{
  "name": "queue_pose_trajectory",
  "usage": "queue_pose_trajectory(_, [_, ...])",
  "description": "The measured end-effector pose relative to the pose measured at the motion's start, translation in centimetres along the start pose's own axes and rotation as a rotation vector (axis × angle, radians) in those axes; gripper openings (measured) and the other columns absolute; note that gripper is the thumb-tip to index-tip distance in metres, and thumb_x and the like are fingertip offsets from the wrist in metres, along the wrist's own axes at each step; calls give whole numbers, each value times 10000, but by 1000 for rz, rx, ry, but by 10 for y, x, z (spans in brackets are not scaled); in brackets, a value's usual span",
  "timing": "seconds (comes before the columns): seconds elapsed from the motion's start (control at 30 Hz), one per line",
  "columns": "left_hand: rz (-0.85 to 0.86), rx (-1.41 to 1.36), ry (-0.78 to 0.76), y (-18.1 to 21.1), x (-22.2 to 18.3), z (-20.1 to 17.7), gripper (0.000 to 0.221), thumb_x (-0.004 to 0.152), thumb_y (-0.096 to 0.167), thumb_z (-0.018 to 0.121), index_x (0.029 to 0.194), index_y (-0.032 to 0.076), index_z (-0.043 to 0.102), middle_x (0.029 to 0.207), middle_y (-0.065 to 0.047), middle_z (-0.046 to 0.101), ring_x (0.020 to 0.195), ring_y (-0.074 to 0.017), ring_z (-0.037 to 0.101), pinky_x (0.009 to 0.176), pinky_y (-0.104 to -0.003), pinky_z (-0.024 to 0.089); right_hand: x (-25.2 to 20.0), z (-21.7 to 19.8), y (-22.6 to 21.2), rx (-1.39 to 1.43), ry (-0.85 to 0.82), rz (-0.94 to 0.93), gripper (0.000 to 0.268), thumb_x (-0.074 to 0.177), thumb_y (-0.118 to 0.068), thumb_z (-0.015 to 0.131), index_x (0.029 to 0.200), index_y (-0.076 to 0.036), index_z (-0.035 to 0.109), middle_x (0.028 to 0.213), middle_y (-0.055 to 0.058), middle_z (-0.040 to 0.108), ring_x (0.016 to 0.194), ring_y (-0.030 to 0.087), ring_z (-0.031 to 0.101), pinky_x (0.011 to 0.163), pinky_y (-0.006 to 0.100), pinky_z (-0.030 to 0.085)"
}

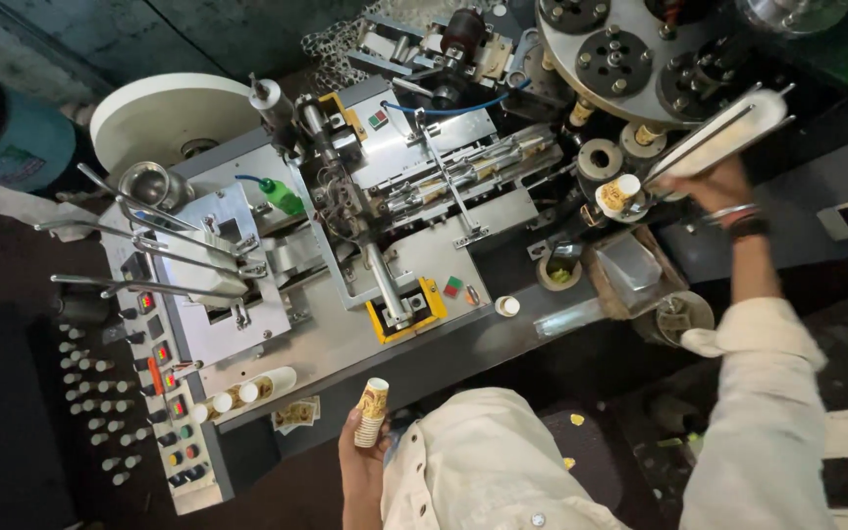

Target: Pack manufactured paper cups into plastic bags at a production machine.

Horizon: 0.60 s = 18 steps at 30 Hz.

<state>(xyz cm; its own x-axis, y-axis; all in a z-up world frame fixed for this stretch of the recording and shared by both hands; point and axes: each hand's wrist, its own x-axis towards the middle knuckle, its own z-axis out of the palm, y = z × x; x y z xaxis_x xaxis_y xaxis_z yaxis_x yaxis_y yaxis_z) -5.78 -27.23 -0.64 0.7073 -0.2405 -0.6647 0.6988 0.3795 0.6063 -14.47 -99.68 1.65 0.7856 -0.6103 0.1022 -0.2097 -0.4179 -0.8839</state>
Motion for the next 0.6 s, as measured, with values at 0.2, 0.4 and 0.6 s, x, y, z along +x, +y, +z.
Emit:
queue_pose_trajectory(0.2, [-2, 39, 42, 17, -19, 29, 450, 916, 330, 611, 1258, 37, 608, 937, -87, 654, 744, -166, 620, 588, -300, 496, 6, -99, -117, -207, 35, -292, 339, 1102, -228, 773, 1287, -23, 578, 1179, 99, 653, 1110, 199, 658, 969, 393, 556])
queue_pose_trajectory(0.4, [134, 175, -116, 48, -29, 64, 462, 913, 289, 629, 1273, 1, 610, 960, -102, 665, 740, -152, 636, 557, -268, 499, -67, -18, -281, -452, 266, -432, 531, 1023, -307, 810, 1317, 58, 562, 1232, 215, 641, 1121, 356, 643, 991, 466, 504])
queue_pose_trajectory(0.6, [356, 324, -149, 83, -48, 94, 406, 907, 243, 672, 1245, 22, 631, 915, -97, 702, 650, -139, 625, 561, -268, 527, -161, 170, -238, -549, -354, -152, 662, 660, -382, 839, 1207, -67, 638, 1155, 195, 677, 1049, 412, 643, 890, 494, 499])
